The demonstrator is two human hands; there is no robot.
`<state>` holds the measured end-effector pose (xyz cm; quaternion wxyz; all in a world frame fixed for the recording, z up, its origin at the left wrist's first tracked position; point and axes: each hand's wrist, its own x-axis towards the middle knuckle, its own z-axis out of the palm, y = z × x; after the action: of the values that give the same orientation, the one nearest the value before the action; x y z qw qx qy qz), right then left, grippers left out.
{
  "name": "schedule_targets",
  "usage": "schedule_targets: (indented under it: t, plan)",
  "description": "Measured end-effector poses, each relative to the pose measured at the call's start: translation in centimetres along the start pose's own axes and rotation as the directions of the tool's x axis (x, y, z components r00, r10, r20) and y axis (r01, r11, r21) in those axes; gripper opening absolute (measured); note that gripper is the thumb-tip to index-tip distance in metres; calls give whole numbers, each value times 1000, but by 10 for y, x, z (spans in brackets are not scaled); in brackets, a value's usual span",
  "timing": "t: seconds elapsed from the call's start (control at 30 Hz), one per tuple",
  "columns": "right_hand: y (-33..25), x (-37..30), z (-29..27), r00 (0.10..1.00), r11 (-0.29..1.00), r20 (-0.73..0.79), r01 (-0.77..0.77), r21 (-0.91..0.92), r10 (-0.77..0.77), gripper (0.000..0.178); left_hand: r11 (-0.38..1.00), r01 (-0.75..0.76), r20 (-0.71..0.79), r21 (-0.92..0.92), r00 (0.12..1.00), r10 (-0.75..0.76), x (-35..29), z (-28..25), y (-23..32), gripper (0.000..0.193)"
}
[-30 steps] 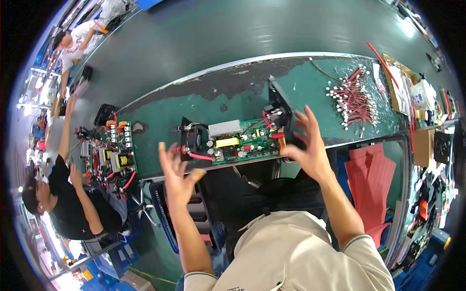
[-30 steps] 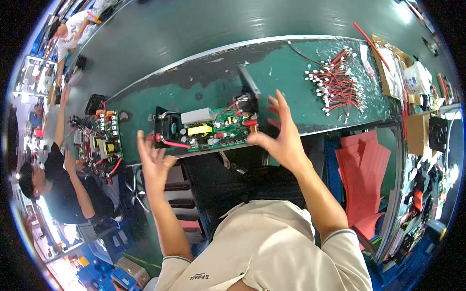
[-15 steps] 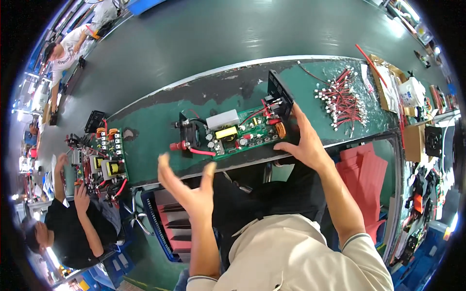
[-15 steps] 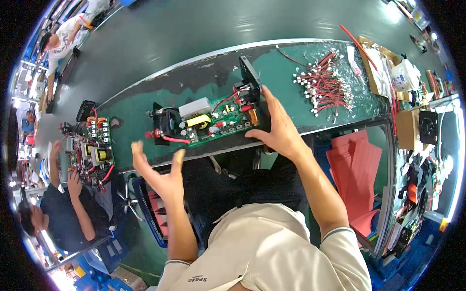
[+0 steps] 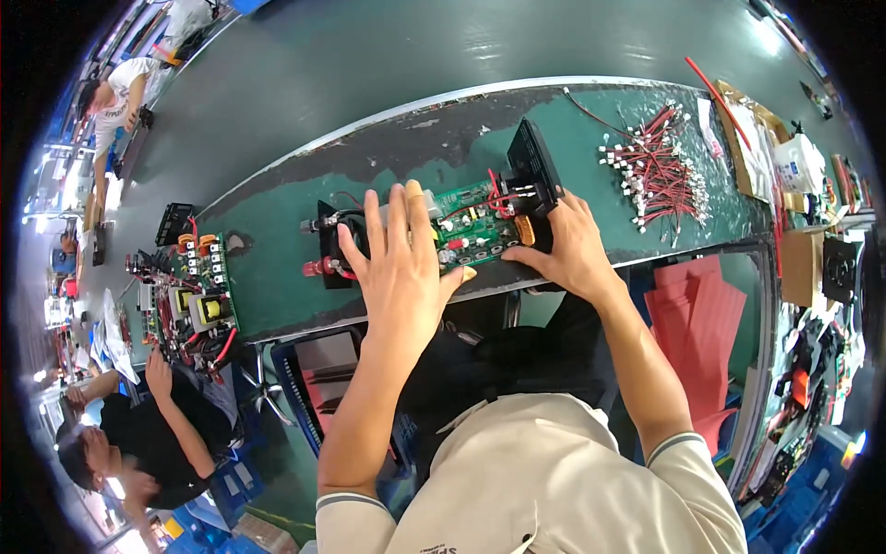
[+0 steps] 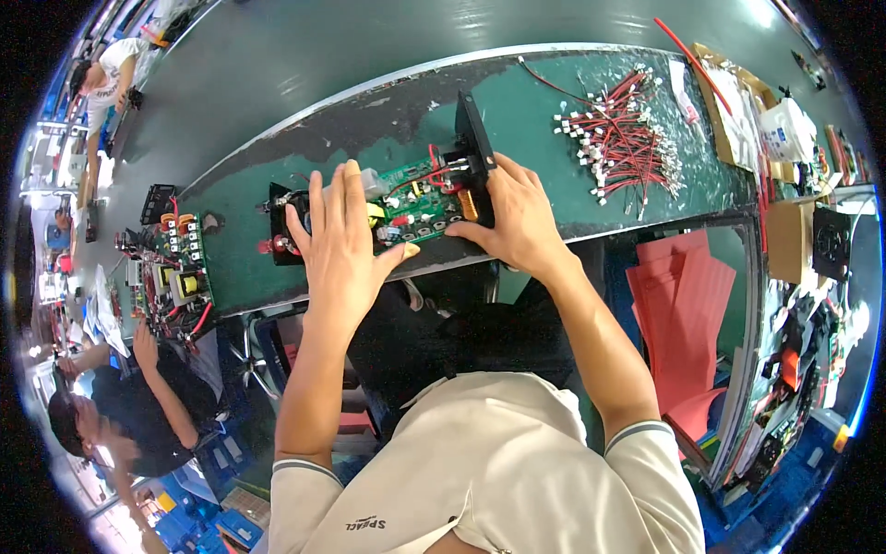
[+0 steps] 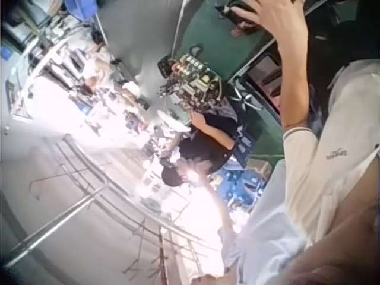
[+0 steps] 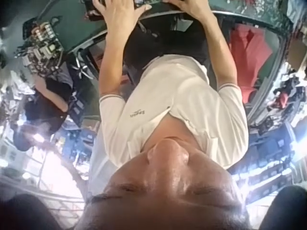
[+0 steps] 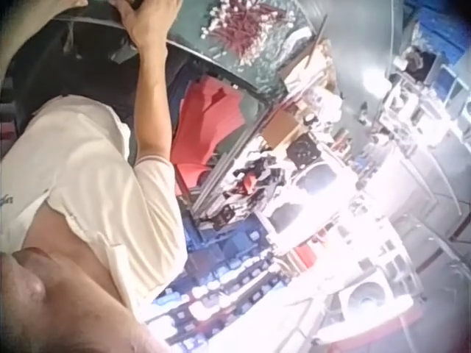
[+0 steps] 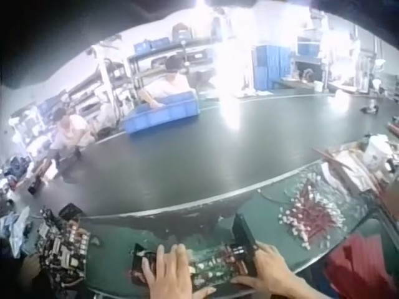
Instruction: Assembling electronic components onto a circuit board, applying adhesive, and connecting wires on a factory assembly line.
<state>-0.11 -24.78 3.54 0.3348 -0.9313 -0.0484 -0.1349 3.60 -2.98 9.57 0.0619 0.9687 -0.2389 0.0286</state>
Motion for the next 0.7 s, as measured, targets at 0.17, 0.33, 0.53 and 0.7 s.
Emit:
schedule_targets:
  t: [0.17, 0.33, 0.53, 0.7]
  plan:
    - [1, -2, 3, 1000, 1000, 6, -9, -3, 9, 52, 1000, 19, -51, 19, 999, -18, -1, 17, 5, 96]
    - [-10, -5, 7, 999, 997, -31, -25, -68, 23, 47, 1000, 27, -92, -1, 995, -27, -1, 20, 0, 94]
    - [-10, -4, 10, 998, 998, -22, -66, -25, 65, 55, 996, 81, -92, -46, 992, -85, -2, 23, 2, 90]
    - [-14, -3, 11, 995, 995, 8, -99, -10, 99, 55, 991, 119, -74, -65, 990, -124, -3, 25, 3, 88]
